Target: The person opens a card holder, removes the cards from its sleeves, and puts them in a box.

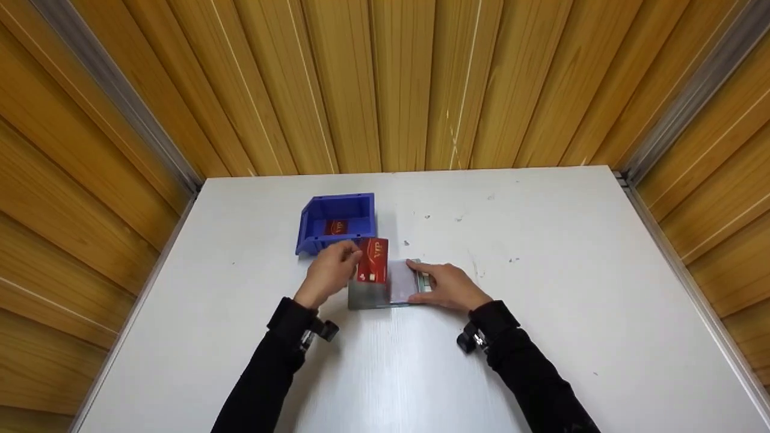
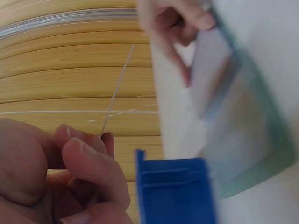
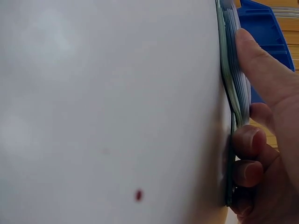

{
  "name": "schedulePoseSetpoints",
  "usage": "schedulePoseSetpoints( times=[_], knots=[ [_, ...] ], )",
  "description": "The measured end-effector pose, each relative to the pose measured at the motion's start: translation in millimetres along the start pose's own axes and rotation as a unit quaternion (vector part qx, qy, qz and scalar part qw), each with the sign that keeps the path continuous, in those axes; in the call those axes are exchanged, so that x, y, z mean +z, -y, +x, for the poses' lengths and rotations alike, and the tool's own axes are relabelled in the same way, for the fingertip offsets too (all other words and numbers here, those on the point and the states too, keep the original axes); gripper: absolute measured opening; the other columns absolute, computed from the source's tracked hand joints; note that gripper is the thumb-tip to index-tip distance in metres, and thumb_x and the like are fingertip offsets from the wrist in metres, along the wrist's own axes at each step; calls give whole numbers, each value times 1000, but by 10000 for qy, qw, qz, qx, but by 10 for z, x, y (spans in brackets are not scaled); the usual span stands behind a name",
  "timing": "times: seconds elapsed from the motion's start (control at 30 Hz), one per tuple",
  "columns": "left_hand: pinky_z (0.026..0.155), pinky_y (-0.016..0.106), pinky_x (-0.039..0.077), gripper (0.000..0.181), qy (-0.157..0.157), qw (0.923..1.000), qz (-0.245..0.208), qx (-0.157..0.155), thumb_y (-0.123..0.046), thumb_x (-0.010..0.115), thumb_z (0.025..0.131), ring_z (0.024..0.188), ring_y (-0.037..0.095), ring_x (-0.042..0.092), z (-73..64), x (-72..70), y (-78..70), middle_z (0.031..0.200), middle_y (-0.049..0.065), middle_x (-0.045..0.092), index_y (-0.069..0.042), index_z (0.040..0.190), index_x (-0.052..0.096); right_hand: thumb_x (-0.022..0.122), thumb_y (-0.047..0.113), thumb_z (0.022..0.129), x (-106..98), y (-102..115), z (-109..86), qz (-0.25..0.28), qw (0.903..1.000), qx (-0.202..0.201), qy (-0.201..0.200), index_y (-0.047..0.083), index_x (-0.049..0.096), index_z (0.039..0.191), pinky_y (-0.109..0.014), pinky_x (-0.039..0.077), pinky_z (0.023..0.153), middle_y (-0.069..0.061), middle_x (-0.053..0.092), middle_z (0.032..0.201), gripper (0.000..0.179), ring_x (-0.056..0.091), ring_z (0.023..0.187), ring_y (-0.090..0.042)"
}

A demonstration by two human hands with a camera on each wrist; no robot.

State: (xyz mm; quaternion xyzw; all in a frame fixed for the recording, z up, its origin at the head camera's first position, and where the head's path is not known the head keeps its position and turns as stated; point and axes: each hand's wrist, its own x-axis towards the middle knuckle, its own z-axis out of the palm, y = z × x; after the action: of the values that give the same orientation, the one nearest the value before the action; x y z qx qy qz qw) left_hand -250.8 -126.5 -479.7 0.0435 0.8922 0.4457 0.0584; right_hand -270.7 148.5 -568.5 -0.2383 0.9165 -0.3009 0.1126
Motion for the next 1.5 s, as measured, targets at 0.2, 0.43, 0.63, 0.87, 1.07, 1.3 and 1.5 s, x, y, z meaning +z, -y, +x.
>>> schedulePoseSetpoints(
  times=[0.2,0.43,0.63,0.87,1.07,1.3,1.5],
  knots=[
    [66,31,44,20,-604,9977,275,-111,-25,56,108,73,18,58,248,-319,-155,84,4,62,-9,105,68,83,53,83,8,-13,6,1,10000,47,18,25,50,154,-25,31,60,8,43,68,84,36,62,-8],
    [89,48,46,27,-1210,9869,952,-488,-26,52,108,99,30,63,625,-594,66,108,16,70,-5,117,67,84,51,82,11,33,6,-5,10000,95,-13,25,50,154,-27,33,62,7,45,71,84,37,64,-9],
    [89,52,50,27,-1413,9761,1362,-927,-26,51,107,106,34,68,822,-625,334,116,19,73,-6,116,68,84,52,82,-1,29,-6,-16,9999,143,-30,26,50,154,-27,32,63,8,42,70,84,35,64,-9],
    [82,44,51,27,-769,9650,2106,-1359,-24,52,106,96,29,67,941,-537,376,109,15,74,-5,105,72,82,52,84,-13,25,-29,-46,10000,61,14,25,50,154,-26,32,63,8,43,70,82,36,63,-8],
    [79,46,57,23,-771,9465,2724,-1549,-22,61,100,95,31,72,1009,-418,385,109,18,76,-5,96,75,81,52,85,-15,33,-34,-63,10000,28,39,25,49,154,-26,32,65,8,42,70,81,35,63,-8],
    [81,48,60,23,-954,9300,3102,-1725,-15,60,97,96,31,73,1066,-298,451,110,20,76,-1,107,76,81,52,85,2,25,-21,-7,10000,15,46,25,49,154,-27,30,64,8,40,68,81,32,62,-9],
    [78,49,60,24,-1525,9230,3245,-1396,-13,63,95,94,34,75,1093,-241,440,105,21,77,1,109,76,83,52,84,-8,10,-11,-64,10000,33,-24,25,50,154,-27,31,66,8,40,68,82,33,63,-9]
  ],
)
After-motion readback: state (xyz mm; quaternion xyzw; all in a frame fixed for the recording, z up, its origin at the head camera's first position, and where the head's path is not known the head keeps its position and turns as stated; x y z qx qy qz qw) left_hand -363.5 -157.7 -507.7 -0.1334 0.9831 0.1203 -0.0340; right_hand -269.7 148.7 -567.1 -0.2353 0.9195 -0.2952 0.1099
